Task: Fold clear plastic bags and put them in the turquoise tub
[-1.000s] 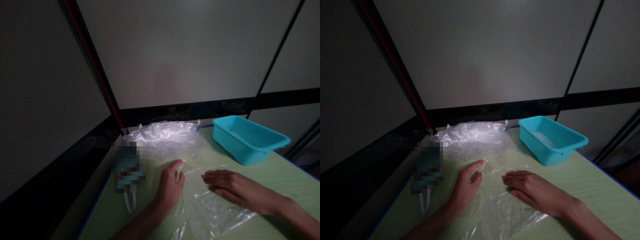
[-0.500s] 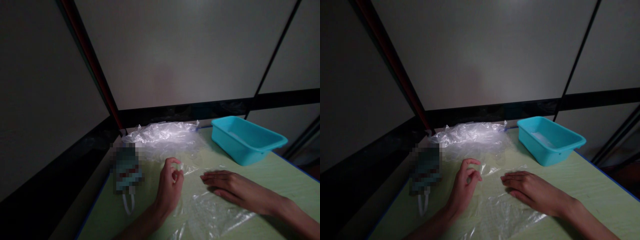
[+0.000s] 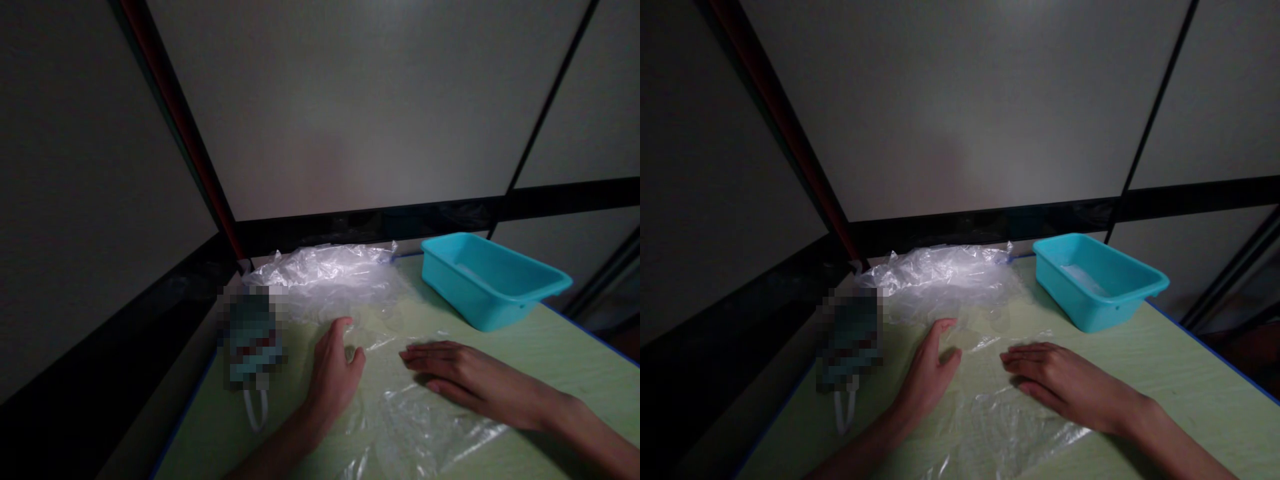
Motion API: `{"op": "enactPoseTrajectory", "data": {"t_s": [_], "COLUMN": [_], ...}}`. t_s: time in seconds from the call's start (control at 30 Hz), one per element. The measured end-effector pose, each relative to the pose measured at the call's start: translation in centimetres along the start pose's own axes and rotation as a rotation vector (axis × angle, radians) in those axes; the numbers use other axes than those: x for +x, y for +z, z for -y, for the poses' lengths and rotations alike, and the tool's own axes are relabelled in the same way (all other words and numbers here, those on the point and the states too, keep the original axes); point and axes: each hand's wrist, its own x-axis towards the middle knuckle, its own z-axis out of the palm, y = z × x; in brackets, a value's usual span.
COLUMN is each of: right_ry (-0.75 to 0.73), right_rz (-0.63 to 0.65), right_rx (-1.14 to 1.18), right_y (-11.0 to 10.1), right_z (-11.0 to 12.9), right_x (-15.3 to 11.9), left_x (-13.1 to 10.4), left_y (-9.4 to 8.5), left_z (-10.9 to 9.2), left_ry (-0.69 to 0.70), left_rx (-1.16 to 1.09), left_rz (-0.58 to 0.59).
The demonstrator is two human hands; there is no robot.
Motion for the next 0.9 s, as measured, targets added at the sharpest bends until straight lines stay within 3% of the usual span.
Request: {"op": "enactPoseTrajectory", "data": {"t_s": [0.6,0.9], "right_ry": [-0.011,0.003], "right_rz": [-0.035,-0.026], "right_rx": [0.046,0.049], "right_y": [0.0,-0.1], "right_z": [-0.1,0.1], "right_x": [0.0,0.0], "left_x": [0.0,0.1], "left_y": [0.5,0.0], "left_z": [-0.7,-1.3], "left_ry": [-0.052,0.014], "left_rx": [-0.323,-0.405], "left_rz": [0.122,0.091]}}
